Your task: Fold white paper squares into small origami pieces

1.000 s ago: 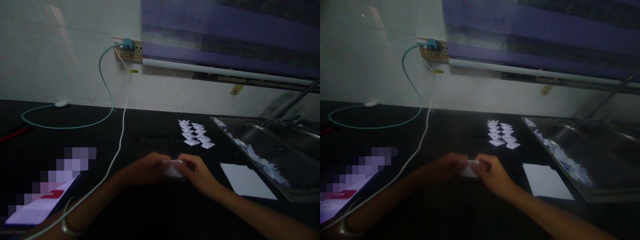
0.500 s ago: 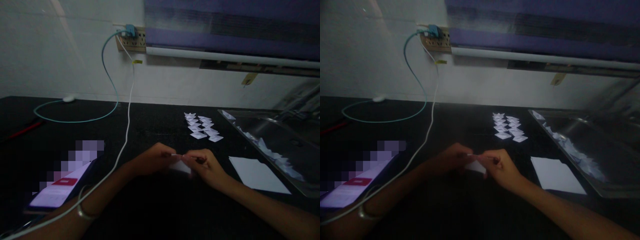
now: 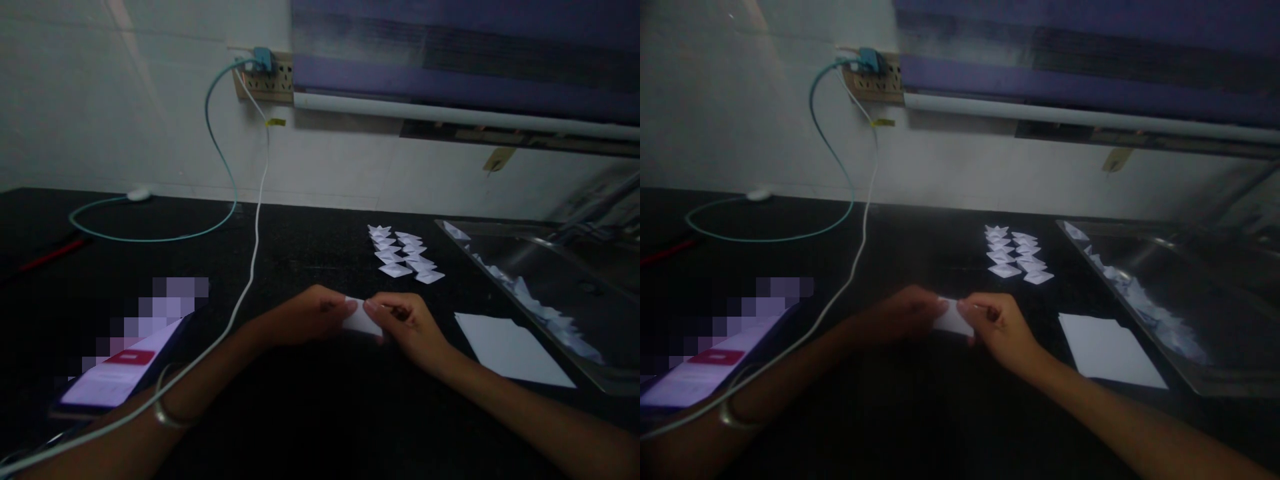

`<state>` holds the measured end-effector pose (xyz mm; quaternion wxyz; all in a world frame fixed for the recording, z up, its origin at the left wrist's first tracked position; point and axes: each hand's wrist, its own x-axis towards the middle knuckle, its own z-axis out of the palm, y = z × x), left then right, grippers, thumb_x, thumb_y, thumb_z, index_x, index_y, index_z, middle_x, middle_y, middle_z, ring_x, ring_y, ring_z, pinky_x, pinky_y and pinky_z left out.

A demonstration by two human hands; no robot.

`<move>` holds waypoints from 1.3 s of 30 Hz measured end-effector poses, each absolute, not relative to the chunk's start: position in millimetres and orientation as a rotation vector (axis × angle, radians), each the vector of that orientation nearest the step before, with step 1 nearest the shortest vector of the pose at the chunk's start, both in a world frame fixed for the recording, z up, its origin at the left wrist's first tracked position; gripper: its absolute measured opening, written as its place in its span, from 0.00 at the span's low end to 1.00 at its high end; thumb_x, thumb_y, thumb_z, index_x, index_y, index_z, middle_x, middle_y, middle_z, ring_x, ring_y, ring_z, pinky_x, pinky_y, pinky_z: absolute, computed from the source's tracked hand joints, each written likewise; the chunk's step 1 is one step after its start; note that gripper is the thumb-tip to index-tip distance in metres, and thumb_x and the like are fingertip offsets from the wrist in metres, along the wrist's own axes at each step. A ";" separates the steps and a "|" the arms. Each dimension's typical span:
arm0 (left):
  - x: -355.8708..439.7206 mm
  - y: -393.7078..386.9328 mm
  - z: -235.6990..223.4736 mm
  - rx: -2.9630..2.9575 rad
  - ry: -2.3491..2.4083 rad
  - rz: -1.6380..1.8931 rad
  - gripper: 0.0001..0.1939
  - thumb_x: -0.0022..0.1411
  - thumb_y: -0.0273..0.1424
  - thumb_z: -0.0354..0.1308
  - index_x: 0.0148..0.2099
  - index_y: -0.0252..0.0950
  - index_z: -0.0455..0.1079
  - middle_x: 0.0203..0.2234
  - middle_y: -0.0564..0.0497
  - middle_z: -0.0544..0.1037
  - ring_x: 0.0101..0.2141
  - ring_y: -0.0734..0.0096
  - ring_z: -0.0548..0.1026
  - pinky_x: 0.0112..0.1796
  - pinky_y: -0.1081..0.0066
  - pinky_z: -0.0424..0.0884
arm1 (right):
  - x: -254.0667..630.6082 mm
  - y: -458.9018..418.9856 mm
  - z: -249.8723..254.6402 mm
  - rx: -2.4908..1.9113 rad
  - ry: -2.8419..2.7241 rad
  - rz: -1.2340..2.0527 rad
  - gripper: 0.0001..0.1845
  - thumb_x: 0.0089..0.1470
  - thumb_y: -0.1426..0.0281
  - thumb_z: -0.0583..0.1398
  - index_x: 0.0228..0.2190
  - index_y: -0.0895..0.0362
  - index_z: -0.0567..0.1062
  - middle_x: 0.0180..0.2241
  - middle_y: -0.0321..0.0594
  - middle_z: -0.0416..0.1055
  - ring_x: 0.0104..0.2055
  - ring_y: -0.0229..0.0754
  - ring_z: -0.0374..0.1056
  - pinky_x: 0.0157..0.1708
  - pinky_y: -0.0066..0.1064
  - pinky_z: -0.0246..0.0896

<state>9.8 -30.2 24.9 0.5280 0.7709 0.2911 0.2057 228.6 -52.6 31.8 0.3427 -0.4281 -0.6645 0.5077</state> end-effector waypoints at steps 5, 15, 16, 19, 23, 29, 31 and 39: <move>8.5 -30.9 27.3 2.044 0.644 0.483 0.22 0.74 0.43 0.45 0.34 0.33 0.66 0.23 0.55 0.67 0.23 0.79 0.64 0.25 0.77 0.59 | 227.2 -53.1 33.0 -1.168 -1.693 1.263 0.22 0.56 0.53 0.64 0.24 0.58 0.76 0.17 0.32 0.67 0.19 0.33 0.62 0.19 0.24 0.51; 10.4 -29.2 24.8 1.761 0.746 0.532 0.27 0.70 0.52 0.47 0.30 0.34 0.64 0.22 0.56 0.68 0.23 0.77 0.66 0.26 0.76 0.61 | 230.4 -52.0 29.4 -1.100 -1.924 1.247 0.23 0.62 0.54 0.58 0.24 0.57 0.74 0.19 0.33 0.68 0.21 0.33 0.63 0.21 0.25 0.53; 10.9 -28.8 24.5 1.761 0.746 0.542 0.26 0.70 0.51 0.49 0.30 0.35 0.64 0.22 0.56 0.68 0.24 0.77 0.66 0.26 0.76 0.61 | 230.6 -52.3 29.2 -1.112 -1.956 1.219 0.23 0.63 0.54 0.58 0.24 0.57 0.74 0.19 0.33 0.67 0.21 0.34 0.63 0.21 0.25 0.53; 12.0 -28.1 23.3 1.749 0.760 0.537 0.24 0.69 0.49 0.51 0.31 0.34 0.65 0.22 0.57 0.67 0.23 0.77 0.66 0.25 0.76 0.61 | 230.1 -54.5 28.9 -1.171 -2.028 1.067 0.22 0.64 0.54 0.57 0.27 0.57 0.75 0.21 0.34 0.69 0.22 0.35 0.64 0.22 0.27 0.55; 13.5 -26.7 21.3 1.744 0.805 0.548 0.21 0.70 0.45 0.52 0.32 0.34 0.68 0.23 0.55 0.70 0.24 0.77 0.68 0.25 0.76 0.62 | 230.1 -58.9 28.6 -1.127 -2.133 0.670 0.13 0.63 0.61 0.59 0.44 0.55 0.76 0.37 0.42 0.77 0.35 0.41 0.72 0.34 0.33 0.67; 15.3 -24.9 20.7 1.713 0.860 0.602 0.23 0.69 0.48 0.52 0.33 0.33 0.70 0.23 0.53 0.73 0.23 0.76 0.69 0.26 0.76 0.63 | 231.8 -61.1 28.4 -0.917 -2.265 0.325 0.29 0.52 0.64 0.69 0.53 0.53 0.69 0.51 0.49 0.73 0.51 0.51 0.71 0.48 0.44 0.71; 14.8 -25.1 20.0 1.699 0.854 0.592 0.24 0.68 0.50 0.52 0.34 0.33 0.71 0.24 0.53 0.74 0.23 0.76 0.69 0.25 0.76 0.63 | 232.1 -61.2 29.2 -0.925 -2.301 0.291 0.27 0.52 0.65 0.68 0.52 0.53 0.70 0.50 0.48 0.73 0.51 0.51 0.71 0.48 0.44 0.71; 11.7 -23.2 16.5 1.621 0.752 0.575 0.22 0.66 0.49 0.56 0.41 0.33 0.72 0.26 0.54 0.74 0.23 0.78 0.68 0.23 0.79 0.60 | 234.0 -62.1 31.1 -0.936 -2.322 0.247 0.23 0.53 0.72 0.65 0.50 0.54 0.70 0.49 0.46 0.73 0.50 0.49 0.70 0.47 0.44 0.71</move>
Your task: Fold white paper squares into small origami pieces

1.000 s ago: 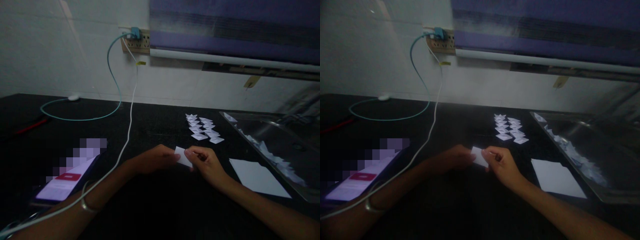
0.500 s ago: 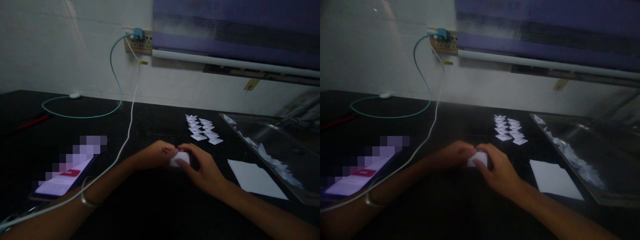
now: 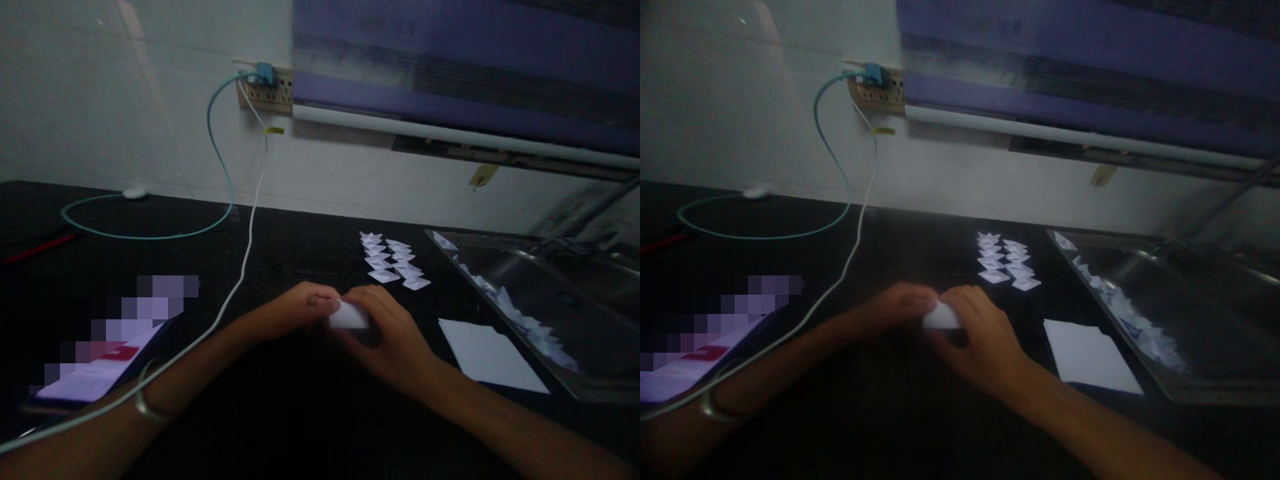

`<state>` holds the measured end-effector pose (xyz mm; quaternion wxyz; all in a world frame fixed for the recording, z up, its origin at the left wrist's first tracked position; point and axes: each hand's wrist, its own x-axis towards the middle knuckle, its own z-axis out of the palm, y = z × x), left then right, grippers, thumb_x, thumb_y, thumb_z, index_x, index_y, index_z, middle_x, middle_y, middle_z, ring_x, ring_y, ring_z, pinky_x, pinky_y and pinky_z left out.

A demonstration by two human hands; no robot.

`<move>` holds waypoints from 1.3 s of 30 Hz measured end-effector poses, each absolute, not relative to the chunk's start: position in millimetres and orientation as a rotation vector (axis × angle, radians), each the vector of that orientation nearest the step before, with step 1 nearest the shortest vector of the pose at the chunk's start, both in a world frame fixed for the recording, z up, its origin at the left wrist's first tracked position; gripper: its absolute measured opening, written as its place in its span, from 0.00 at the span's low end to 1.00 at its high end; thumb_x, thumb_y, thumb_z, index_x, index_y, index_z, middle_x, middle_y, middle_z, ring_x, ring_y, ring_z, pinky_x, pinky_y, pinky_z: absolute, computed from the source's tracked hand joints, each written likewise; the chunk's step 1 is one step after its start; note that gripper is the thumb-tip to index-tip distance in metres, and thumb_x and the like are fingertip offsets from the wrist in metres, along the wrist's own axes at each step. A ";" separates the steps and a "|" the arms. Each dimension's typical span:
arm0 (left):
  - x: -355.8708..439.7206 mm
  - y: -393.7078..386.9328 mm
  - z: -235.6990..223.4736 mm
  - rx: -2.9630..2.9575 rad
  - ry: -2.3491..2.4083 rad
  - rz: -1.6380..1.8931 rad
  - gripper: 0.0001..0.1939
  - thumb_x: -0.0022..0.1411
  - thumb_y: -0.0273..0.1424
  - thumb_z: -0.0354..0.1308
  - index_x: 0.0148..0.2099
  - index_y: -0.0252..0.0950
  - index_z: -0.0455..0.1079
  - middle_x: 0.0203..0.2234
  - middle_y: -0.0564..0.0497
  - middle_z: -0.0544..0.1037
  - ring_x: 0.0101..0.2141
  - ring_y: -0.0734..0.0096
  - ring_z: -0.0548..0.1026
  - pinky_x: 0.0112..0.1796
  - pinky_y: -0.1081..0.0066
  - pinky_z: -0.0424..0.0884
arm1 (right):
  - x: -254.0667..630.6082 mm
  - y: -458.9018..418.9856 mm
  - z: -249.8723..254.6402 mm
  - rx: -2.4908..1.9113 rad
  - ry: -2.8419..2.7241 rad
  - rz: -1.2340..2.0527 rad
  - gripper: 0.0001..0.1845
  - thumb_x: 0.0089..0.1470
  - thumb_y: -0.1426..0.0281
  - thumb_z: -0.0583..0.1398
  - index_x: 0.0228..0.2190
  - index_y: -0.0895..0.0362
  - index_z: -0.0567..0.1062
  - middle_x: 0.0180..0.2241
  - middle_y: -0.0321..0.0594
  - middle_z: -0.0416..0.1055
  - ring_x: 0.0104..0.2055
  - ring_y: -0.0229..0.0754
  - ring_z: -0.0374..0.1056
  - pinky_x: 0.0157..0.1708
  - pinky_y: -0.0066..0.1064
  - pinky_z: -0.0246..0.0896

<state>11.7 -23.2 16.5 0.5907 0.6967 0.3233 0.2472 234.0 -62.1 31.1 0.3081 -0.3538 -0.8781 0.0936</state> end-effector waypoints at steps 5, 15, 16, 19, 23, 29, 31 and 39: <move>12.2 -22.0 15.6 1.622 0.772 0.593 0.21 0.67 0.48 0.57 0.43 0.32 0.72 0.28 0.52 0.76 0.23 0.79 0.69 0.23 0.79 0.61 | 233.2 -61.2 30.7 -0.960 -2.323 0.228 0.22 0.54 0.73 0.64 0.51 0.53 0.70 0.51 0.48 0.72 0.52 0.51 0.69 0.49 0.47 0.71; 12.0 -22.2 17.4 1.685 0.743 0.616 0.20 0.69 0.45 0.55 0.39 0.32 0.75 0.28 0.51 0.78 0.24 0.79 0.70 0.23 0.79 0.62 | 236.5 -60.4 27.5 -0.835 -2.240 0.137 0.11 0.62 0.73 0.59 0.45 0.53 0.76 0.50 0.46 0.74 0.52 0.49 0.70 0.49 0.45 0.71; 12.0 -22.3 17.4 1.684 0.745 0.623 0.20 0.69 0.46 0.55 0.39 0.32 0.75 0.28 0.51 0.78 0.23 0.79 0.70 0.23 0.79 0.62 | 236.5 -59.9 27.0 -0.821 -2.231 0.151 0.10 0.62 0.74 0.59 0.44 0.53 0.76 0.49 0.46 0.74 0.52 0.48 0.70 0.49 0.45 0.71; 12.0 -23.1 18.0 1.676 0.751 0.623 0.20 0.69 0.46 0.55 0.40 0.32 0.75 0.27 0.51 0.78 0.22 0.80 0.69 0.23 0.79 0.62 | 235.1 -59.0 27.2 -0.802 -2.181 0.194 0.09 0.62 0.74 0.58 0.43 0.54 0.76 0.47 0.46 0.75 0.51 0.47 0.71 0.49 0.44 0.71; 11.8 -24.2 19.1 1.667 0.752 0.618 0.22 0.69 0.46 0.54 0.43 0.32 0.76 0.26 0.50 0.79 0.23 0.79 0.70 0.24 0.79 0.64 | 232.5 -59.9 30.8 -0.839 -2.078 0.239 0.07 0.63 0.73 0.59 0.40 0.54 0.77 0.48 0.47 0.75 0.53 0.48 0.71 0.52 0.45 0.69; 12.2 -26.3 22.7 1.687 0.769 0.600 0.25 0.68 0.49 0.54 0.44 0.31 0.78 0.28 0.48 0.80 0.23 0.78 0.70 0.25 0.78 0.64 | 231.0 -60.1 34.1 -0.914 -1.973 0.329 0.07 0.63 0.69 0.59 0.35 0.54 0.77 0.50 0.47 0.75 0.53 0.49 0.72 0.53 0.45 0.69; 12.4 -27.3 24.2 1.695 0.767 0.594 0.25 0.69 0.49 0.54 0.44 0.31 0.78 0.28 0.48 0.80 0.23 0.77 0.70 0.25 0.78 0.65 | 231.0 -59.0 32.8 -0.930 -1.950 0.360 0.07 0.63 0.68 0.59 0.34 0.54 0.77 0.50 0.47 0.75 0.53 0.49 0.72 0.53 0.45 0.69; 8.7 -24.3 17.9 1.587 0.681 0.572 0.19 0.65 0.46 0.60 0.40 0.32 0.75 0.31 0.48 0.81 0.26 0.76 0.74 0.26 0.78 0.65 | 232.2 -57.7 28.1 -0.865 -1.990 0.389 0.04 0.63 0.71 0.59 0.37 0.54 0.76 0.51 0.46 0.75 0.53 0.47 0.72 0.52 0.41 0.69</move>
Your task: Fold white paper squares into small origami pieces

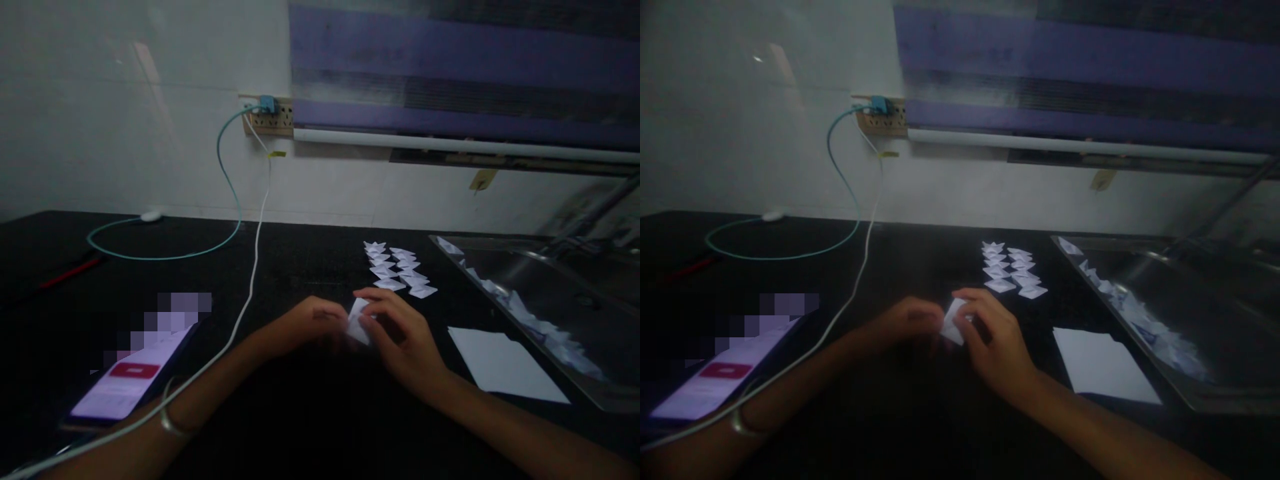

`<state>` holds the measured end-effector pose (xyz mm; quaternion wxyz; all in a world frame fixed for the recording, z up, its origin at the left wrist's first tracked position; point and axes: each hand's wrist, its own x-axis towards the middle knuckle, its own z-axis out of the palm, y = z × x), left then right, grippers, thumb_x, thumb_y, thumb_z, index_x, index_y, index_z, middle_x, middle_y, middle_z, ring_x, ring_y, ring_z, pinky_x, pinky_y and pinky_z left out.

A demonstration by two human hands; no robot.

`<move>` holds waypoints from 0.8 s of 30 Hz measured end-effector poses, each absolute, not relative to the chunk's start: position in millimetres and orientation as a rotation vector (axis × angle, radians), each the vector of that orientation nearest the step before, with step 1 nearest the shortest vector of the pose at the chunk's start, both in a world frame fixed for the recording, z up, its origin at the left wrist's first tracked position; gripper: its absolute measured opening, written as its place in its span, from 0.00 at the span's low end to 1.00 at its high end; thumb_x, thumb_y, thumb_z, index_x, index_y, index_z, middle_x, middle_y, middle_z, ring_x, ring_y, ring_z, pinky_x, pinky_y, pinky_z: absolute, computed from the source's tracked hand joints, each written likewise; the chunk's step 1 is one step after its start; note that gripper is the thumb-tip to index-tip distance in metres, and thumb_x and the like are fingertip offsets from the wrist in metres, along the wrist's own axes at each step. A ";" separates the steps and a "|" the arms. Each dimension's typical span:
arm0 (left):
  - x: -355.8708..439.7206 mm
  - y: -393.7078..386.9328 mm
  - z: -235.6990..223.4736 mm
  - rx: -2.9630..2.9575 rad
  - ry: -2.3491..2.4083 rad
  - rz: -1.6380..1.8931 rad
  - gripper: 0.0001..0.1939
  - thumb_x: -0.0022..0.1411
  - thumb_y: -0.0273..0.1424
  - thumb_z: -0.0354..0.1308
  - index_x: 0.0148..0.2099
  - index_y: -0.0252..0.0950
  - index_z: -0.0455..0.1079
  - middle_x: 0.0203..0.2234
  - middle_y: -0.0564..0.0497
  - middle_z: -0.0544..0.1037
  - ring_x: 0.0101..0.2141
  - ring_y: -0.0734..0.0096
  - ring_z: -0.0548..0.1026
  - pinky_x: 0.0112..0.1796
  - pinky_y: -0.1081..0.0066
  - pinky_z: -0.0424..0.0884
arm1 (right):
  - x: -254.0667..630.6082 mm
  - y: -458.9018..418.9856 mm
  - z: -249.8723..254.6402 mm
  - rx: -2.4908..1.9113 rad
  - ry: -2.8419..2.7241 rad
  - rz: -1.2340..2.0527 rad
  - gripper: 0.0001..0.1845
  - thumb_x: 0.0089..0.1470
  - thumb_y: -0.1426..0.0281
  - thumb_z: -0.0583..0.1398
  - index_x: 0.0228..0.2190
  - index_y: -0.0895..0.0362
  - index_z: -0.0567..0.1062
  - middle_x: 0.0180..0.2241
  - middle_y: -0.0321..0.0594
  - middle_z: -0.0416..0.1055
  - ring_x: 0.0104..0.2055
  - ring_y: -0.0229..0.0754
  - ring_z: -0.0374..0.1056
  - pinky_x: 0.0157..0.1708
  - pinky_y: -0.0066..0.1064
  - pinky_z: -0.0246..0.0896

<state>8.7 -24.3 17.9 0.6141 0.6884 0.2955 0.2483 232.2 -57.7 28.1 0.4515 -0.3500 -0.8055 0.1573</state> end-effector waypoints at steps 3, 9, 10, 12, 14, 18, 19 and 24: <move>7.2 -22.0 16.2 1.537 0.652 0.543 0.19 0.63 0.46 0.62 0.37 0.32 0.75 0.30 0.48 0.81 0.27 0.74 0.75 0.26 0.77 0.66 | 232.9 -58.5 29.3 -0.858 -1.990 0.410 0.04 0.63 0.72 0.59 0.36 0.53 0.76 0.50 0.46 0.76 0.52 0.46 0.73 0.51 0.40 0.69; 10.2 -27.2 20.9 1.637 0.652 0.572 0.19 0.64 0.45 0.62 0.34 0.32 0.73 0.26 0.51 0.78 0.26 0.76 0.74 0.29 0.76 0.68 | 230.6 -58.3 28.8 -0.909 -1.919 0.540 0.04 0.62 0.70 0.60 0.35 0.54 0.76 0.52 0.45 0.75 0.54 0.46 0.72 0.53 0.40 0.67; 11.0 -28.8 21.4 1.669 0.664 0.569 0.18 0.64 0.44 0.61 0.34 0.32 0.73 0.26 0.51 0.77 0.26 0.76 0.74 0.29 0.76 0.68 | 229.6 -57.4 28.3 -0.946 -1.869 0.597 0.04 0.63 0.68 0.60 0.35 0.54 0.76 0.52 0.45 0.75 0.55 0.47 0.71 0.52 0.40 0.68; 12.3 -31.5 22.2 1.736 0.699 0.534 0.17 0.65 0.42 0.61 0.33 0.32 0.72 0.26 0.51 0.77 0.27 0.76 0.73 0.30 0.76 0.68 | 227.8 -54.8 27.0 -1.017 -1.752 0.710 0.06 0.63 0.66 0.60 0.34 0.54 0.75 0.52 0.45 0.75 0.53 0.47 0.72 0.48 0.38 0.69; 13.3 -33.3 22.8 1.767 0.734 0.525 0.17 0.65 0.42 0.61 0.33 0.32 0.72 0.26 0.51 0.77 0.27 0.76 0.73 0.29 0.76 0.67 | 227.0 -52.1 26.1 -1.051 -1.675 0.780 0.09 0.63 0.64 0.59 0.34 0.54 0.74 0.49 0.45 0.77 0.48 0.45 0.74 0.43 0.36 0.70; 14.0 -32.6 24.0 1.675 0.763 0.610 0.19 0.64 0.45 0.61 0.32 0.32 0.69 0.24 0.52 0.76 0.25 0.76 0.72 0.27 0.76 0.66 | 231.0 -50.7 26.3 -0.981 -1.667 0.747 0.09 0.65 0.62 0.57 0.40 0.53 0.74 0.46 0.43 0.76 0.47 0.44 0.72 0.44 0.35 0.69; 14.0 -31.9 24.3 1.646 0.754 0.629 0.20 0.63 0.45 0.62 0.32 0.32 0.69 0.24 0.52 0.76 0.24 0.76 0.72 0.27 0.76 0.66 | 233.1 -51.1 26.9 -0.924 -1.701 0.705 0.09 0.65 0.62 0.57 0.43 0.52 0.74 0.47 0.43 0.74 0.51 0.45 0.71 0.47 0.36 0.68; 12.8 -30.0 25.5 1.548 0.708 0.682 0.22 0.59 0.47 0.64 0.32 0.32 0.69 0.24 0.52 0.76 0.23 0.76 0.73 0.26 0.76 0.66 | 244.4 -50.2 31.6 -0.658 -2.124 0.527 0.20 0.56 0.64 0.67 0.51 0.48 0.74 0.61 0.45 0.62 0.64 0.52 0.60 0.61 0.45 0.60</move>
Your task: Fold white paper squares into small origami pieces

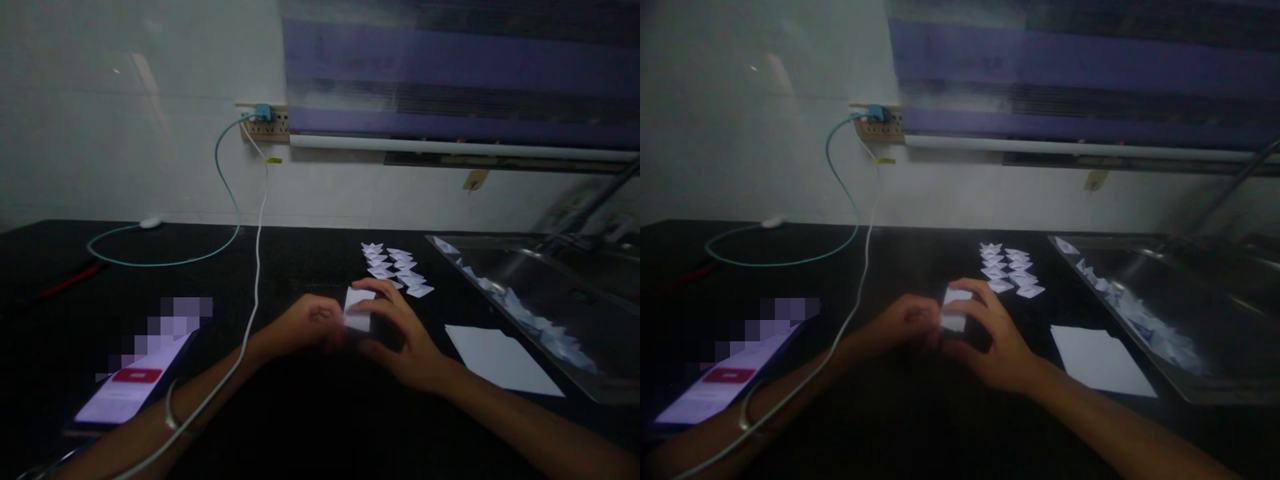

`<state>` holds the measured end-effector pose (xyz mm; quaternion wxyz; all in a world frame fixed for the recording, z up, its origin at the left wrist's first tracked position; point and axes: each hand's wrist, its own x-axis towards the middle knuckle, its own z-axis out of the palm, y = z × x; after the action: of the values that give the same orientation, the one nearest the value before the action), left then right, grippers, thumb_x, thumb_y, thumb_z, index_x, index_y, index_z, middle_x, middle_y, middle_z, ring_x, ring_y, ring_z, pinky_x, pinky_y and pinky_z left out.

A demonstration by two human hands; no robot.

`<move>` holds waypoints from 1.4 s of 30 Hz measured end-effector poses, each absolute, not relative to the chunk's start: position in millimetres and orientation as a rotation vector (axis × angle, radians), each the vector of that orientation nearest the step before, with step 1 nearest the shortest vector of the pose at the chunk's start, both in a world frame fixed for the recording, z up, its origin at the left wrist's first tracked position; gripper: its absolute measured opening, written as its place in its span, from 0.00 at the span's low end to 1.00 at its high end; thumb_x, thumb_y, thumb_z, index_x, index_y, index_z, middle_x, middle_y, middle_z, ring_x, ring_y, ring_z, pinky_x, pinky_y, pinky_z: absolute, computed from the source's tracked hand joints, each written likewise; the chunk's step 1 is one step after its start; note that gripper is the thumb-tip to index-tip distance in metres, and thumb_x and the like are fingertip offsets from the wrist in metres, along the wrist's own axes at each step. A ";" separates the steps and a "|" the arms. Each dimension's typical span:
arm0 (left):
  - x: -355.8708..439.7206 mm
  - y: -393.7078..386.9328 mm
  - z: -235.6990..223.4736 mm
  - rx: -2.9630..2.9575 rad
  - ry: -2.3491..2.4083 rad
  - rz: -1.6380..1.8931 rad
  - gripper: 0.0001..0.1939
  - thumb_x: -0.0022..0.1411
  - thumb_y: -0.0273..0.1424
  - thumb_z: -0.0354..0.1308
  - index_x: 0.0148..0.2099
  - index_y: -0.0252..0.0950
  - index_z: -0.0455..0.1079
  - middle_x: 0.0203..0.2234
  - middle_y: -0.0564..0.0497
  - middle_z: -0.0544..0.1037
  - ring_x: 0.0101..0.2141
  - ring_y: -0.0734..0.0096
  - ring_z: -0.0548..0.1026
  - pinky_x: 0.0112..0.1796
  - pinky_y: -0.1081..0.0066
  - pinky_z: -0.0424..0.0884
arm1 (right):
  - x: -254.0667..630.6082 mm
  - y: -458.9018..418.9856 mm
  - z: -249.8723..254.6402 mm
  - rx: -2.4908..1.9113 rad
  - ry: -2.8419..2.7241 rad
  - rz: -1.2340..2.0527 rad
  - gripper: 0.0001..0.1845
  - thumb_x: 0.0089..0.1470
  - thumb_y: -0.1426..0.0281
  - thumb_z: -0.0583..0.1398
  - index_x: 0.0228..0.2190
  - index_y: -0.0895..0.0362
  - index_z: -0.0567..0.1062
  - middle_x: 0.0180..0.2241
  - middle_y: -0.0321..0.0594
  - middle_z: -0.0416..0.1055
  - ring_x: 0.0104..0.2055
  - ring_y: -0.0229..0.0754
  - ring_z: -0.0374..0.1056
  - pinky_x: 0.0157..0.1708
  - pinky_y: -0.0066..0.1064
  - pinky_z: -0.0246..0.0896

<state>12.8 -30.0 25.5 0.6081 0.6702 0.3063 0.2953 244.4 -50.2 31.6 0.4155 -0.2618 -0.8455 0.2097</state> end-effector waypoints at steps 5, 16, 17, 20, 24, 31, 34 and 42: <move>11.6 -30.0 25.2 1.569 0.693 0.675 0.21 0.61 0.47 0.63 0.32 0.32 0.69 0.23 0.53 0.75 0.23 0.77 0.72 0.25 0.77 0.65 | 248.5 -40.8 31.8 -0.629 -2.197 0.515 0.14 0.56 0.70 0.66 0.45 0.50 0.78 0.58 0.46 0.66 0.61 0.51 0.64 0.61 0.46 0.60; 14.3 -30.8 24.0 1.798 0.754 0.565 0.13 0.66 0.37 0.58 0.34 0.32 0.72 0.24 0.54 0.73 0.25 0.78 0.70 0.27 0.77 0.65 | 240.8 -32.7 23.9 -0.789 -1.897 0.719 0.05 0.61 0.67 0.62 0.33 0.53 0.77 0.52 0.44 0.74 0.55 0.48 0.70 0.55 0.45 0.64; 14.5 -31.2 24.8 1.784 0.755 0.574 0.14 0.66 0.38 0.58 0.34 0.32 0.72 0.24 0.54 0.73 0.24 0.78 0.70 0.27 0.77 0.64 | 241.0 -33.4 24.6 -0.799 -1.908 0.727 0.07 0.62 0.66 0.61 0.32 0.53 0.77 0.52 0.44 0.74 0.55 0.48 0.70 0.55 0.44 0.64; 14.7 -31.3 26.3 1.711 0.742 0.626 0.18 0.65 0.43 0.59 0.33 0.32 0.70 0.23 0.54 0.72 0.23 0.78 0.69 0.26 0.77 0.63 | 244.5 -36.0 28.5 -0.752 -1.991 0.713 0.12 0.66 0.63 0.57 0.34 0.53 0.77 0.53 0.44 0.72 0.56 0.48 0.69 0.54 0.43 0.63; 12.0 -27.8 23.9 1.660 0.757 0.619 0.20 0.64 0.46 0.59 0.35 0.32 0.71 0.22 0.54 0.73 0.22 0.78 0.68 0.24 0.78 0.61 | 250.9 -37.5 33.7 -0.646 -2.104 0.775 0.12 0.63 0.60 0.59 0.44 0.51 0.77 0.60 0.45 0.65 0.61 0.51 0.64 0.57 0.45 0.62; 6.5 -20.6 15.1 1.656 0.660 0.603 0.19 0.65 0.45 0.59 0.36 0.32 0.72 0.22 0.55 0.72 0.22 0.78 0.68 0.24 0.78 0.61 | 252.6 -33.8 34.2 -0.602 -2.217 0.760 0.15 0.55 0.66 0.67 0.46 0.50 0.78 0.65 0.44 0.59 0.66 0.53 0.58 0.64 0.50 0.55; 8.1 -22.6 16.4 1.697 0.678 0.585 0.18 0.66 0.44 0.58 0.35 0.32 0.72 0.22 0.55 0.72 0.22 0.79 0.68 0.25 0.78 0.61 | 250.1 -31.8 31.1 -0.587 -2.151 0.783 0.07 0.57 0.69 0.66 0.39 0.51 0.81 0.62 0.43 0.64 0.64 0.50 0.62 0.64 0.49 0.57; 13.3 -28.1 19.1 1.923 0.712 0.557 0.10 0.68 0.33 0.57 0.36 0.33 0.73 0.24 0.55 0.73 0.25 0.78 0.69 0.28 0.78 0.64 | 241.7 -29.8 25.1 -0.679 -2.033 0.759 0.06 0.60 0.68 0.63 0.33 0.53 0.81 0.47 0.44 0.77 0.48 0.45 0.74 0.46 0.40 0.71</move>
<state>13.3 -28.1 19.1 0.4867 0.7905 0.2928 0.2291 241.7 -29.8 25.1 0.4205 -0.2708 -0.8113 0.3027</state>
